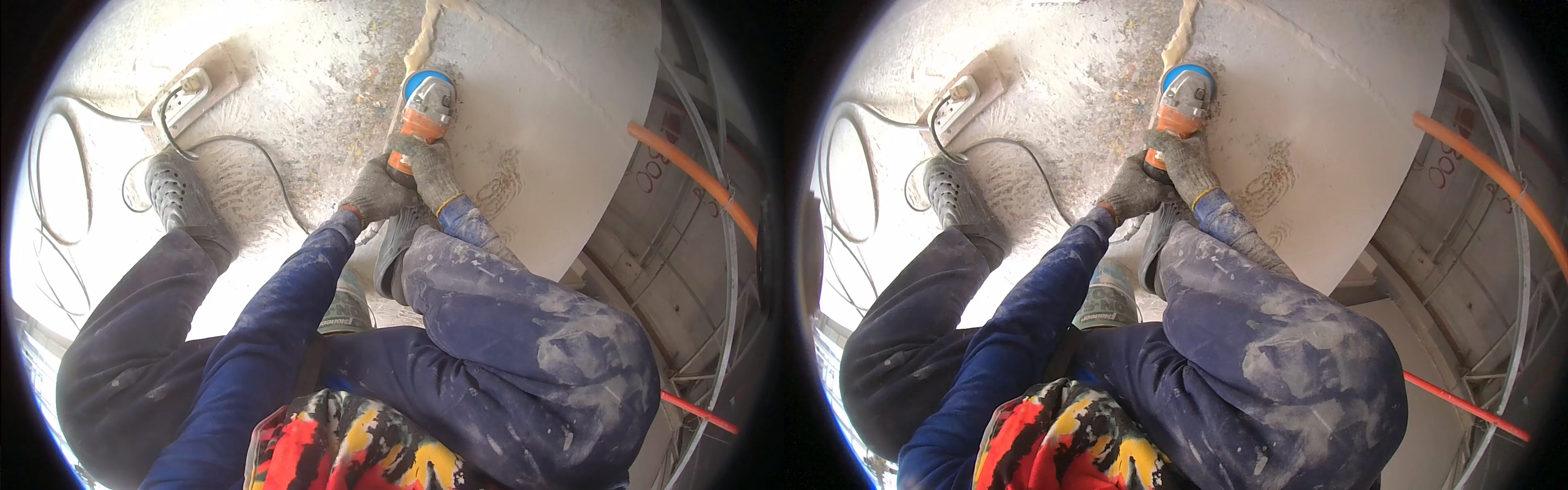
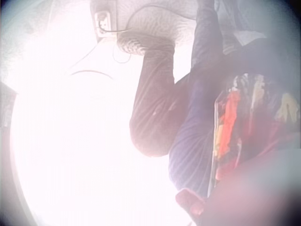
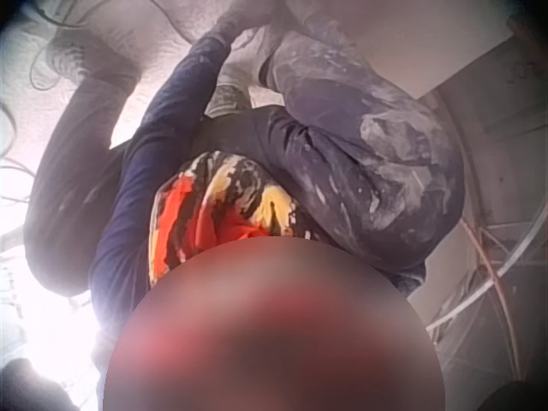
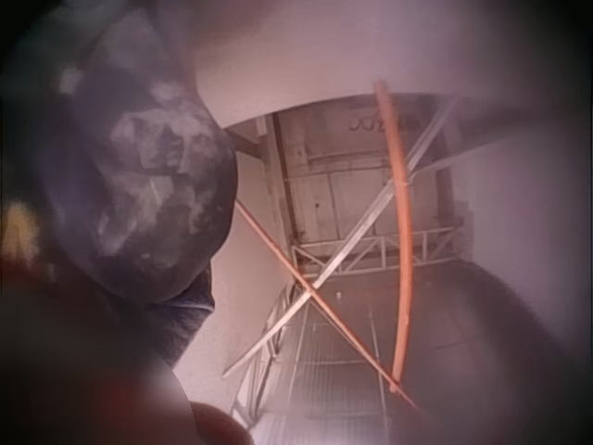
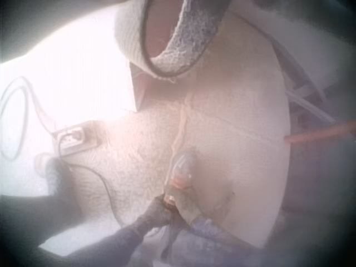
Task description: The person sits on the floor and uses an angle grinder to grind a concrete surface, creating dust. The person maintains a steady grip on the tool and moves it along the surface to remove material.
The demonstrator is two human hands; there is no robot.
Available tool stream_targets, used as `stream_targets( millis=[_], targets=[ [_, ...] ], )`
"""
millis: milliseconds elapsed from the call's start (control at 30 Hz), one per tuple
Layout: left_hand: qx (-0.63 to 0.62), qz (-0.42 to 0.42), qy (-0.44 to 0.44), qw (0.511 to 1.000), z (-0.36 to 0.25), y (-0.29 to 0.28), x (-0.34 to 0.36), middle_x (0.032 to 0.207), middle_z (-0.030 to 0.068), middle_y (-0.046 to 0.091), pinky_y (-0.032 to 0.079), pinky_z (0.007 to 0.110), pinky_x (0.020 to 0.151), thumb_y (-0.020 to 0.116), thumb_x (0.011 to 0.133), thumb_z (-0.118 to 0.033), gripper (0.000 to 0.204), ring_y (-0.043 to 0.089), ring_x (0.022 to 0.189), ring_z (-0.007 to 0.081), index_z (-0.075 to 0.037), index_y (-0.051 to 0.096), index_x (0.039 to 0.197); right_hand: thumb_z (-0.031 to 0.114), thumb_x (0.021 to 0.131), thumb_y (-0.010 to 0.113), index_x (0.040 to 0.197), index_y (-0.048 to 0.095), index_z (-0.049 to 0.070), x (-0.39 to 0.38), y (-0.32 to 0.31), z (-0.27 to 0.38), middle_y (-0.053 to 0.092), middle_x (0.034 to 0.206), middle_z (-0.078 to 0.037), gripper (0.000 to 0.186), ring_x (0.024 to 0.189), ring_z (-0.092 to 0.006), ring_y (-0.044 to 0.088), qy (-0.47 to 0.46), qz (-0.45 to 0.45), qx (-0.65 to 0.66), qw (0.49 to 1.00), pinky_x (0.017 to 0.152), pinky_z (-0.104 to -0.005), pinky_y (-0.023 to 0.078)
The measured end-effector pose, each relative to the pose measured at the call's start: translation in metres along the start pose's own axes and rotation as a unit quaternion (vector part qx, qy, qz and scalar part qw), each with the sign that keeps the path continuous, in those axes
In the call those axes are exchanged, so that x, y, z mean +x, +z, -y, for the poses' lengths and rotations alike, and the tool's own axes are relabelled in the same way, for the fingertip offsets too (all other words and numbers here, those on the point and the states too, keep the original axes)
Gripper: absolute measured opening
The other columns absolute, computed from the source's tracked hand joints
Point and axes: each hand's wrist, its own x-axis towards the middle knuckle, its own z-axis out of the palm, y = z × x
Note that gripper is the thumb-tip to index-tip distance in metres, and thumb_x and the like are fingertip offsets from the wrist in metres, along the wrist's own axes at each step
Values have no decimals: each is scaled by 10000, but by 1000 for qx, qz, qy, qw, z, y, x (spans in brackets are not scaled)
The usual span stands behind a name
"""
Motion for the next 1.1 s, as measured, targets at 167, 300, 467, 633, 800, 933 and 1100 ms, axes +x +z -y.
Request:
stream_targets(
  millis=[167, 300, 467, 633, 800, 933, 1100],
  targets=[
    [-2, -2, -10, 1000, 4, 1, 3, 1189, 59, 776, 596, 367, 962, 940, 768, -99, 631, 731, 1034, 172, -27, 655, 1326, 488, 841, 842, 1089, 737, -22, -2, 1, 3, 735, 975, -109, 577, 865, -202, 687, -1, -14, -51, 999, 789, -403, 568],
    [12, 0, 13, 1000, 6, 2, 4, 1180, 55, 776, 599, 358, 947, 941, 774, -108, 628, 728, 1026, 163, -26, 652, 1326, 393, 836, 891, 1176, 715, -18, -3, 1, 8, 717, 1041, -96, 563, 879, -181, 704, 20, 0, -18, 1000, 773, -372, 591],
    [39, 0, -25, 999, 4, 0, 3, 1192, 53, 770, 599, 350, 939, 932, 782, -114, 610, 721, 1026, 157, -24, 654, 1317, 399, 851, 883, 1219, 705, -44, -6, 1, 12, 727, 1069, -122, 603, 904, -206, 714, 12, 5, -10, 1000, 787, -391, 600],
    [17, -2, 8, 1000, 3, 1, 2, 1206, 62, 767, 593, 346, 956, 944, 777, -126, 626, 720, 1041, 159, -15, 652, 1319, 396, 844, 889, 1234, 695, -57, -10, 1, 17, 733, 1071, -135, 628, 923, -230, 724, 25, 6, -18, 999, 787, -392, 601],
    [-22, -10, 10, 1000, 1, 3, 1, 1224, 71, 769, 590, 347, 971, 950, 765, -104, 642, 725, 1063, 163, -14, 651, 1326, 419, 828, 896, 1220, 703, -49, -9, 5, 20, 733, 1063, -138, 640, 922, -235, 727, 39, -12, -33, 999, 787, -394, 600],
    [-6, 5, 0, 1000, 0, 0, 2, 1215, 67, 774, 590, 351, 975, 949, 767, -104, 644, 728, 1066, 164, -17, 652, 1331, 429, 810, 908, 1191, 711, -36, -6, 2, 16, 728, 1049, -131, 632, 889, -219, 719, 40, 2, -19, 999, 772, -389, 596],
    [16, 5, 1, 1000, 9, -2, 6, 1197, 57, 779, 588, 350, 969, 939, 782, -124, 617, 730, 1057, 164, -22, 658, 1321, 435, 827, 891, 1160, 729, -10, 6, 1, -2, 727, 1031, -109, 579, 871, -203, 708, 21, -16, -31, 999, 771, -385, 591]
  ],
)
